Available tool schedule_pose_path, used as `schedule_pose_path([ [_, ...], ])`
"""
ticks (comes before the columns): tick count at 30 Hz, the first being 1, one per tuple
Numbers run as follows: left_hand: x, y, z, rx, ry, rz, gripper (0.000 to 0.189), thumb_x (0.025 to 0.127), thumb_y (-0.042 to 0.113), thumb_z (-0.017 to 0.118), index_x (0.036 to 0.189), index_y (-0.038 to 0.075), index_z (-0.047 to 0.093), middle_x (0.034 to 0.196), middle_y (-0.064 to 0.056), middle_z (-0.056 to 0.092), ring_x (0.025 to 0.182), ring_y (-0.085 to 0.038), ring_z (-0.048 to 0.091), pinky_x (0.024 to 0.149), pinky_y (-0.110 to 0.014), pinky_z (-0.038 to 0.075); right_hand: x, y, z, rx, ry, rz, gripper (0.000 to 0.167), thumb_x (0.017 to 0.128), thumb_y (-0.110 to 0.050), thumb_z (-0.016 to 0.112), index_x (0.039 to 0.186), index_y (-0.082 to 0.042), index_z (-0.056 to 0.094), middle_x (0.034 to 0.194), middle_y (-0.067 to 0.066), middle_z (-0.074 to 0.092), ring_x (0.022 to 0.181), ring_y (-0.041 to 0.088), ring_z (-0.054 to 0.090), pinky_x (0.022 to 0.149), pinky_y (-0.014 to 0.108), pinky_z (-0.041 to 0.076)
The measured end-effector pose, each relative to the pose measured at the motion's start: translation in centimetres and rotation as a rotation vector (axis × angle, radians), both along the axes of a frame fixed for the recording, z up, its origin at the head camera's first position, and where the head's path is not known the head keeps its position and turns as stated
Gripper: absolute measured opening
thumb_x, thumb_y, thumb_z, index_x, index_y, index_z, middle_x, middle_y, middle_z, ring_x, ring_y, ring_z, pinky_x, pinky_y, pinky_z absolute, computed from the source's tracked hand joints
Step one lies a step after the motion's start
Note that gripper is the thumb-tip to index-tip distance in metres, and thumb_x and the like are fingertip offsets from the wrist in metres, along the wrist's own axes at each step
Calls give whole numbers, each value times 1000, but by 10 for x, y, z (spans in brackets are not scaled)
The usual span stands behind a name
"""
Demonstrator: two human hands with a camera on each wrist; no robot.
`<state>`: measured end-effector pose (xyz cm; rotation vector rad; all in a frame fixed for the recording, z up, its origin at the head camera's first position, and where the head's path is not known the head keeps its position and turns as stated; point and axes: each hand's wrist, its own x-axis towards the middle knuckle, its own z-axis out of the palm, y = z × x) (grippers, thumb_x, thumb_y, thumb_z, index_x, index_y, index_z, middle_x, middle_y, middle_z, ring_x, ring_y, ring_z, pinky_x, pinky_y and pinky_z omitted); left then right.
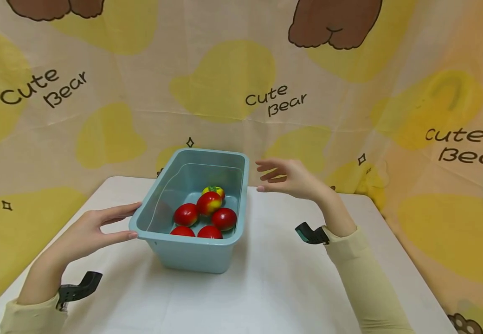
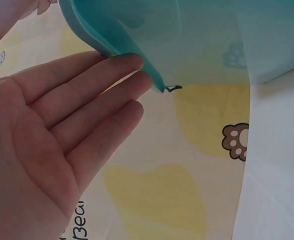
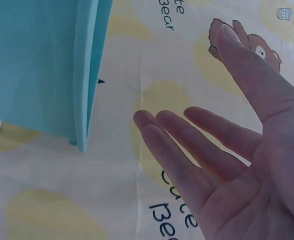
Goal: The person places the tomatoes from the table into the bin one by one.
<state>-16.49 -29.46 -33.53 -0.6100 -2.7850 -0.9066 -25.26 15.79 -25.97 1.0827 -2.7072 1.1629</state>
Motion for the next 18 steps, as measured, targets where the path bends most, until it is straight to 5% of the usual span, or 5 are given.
schedule_pose_path([
  [11,-2,-1,-4,61,41,-5,58,81,25,77,134,32,54,131,10,59,113,16,46,87,-4,37,19,36,-21,5,0,-85,61,80,-30,77,134,-12,54,124,7,63,108,26,64,88,35,54],
  [18,-13,-11,-18,198,71,-24,36,98,13,52,133,19,55,129,5,61,114,9,51,88,-4,40,25,60,-45,20,-7,-185,61,83,-36,72,136,-15,51,131,6,59,115,26,60,98,42,47],
])
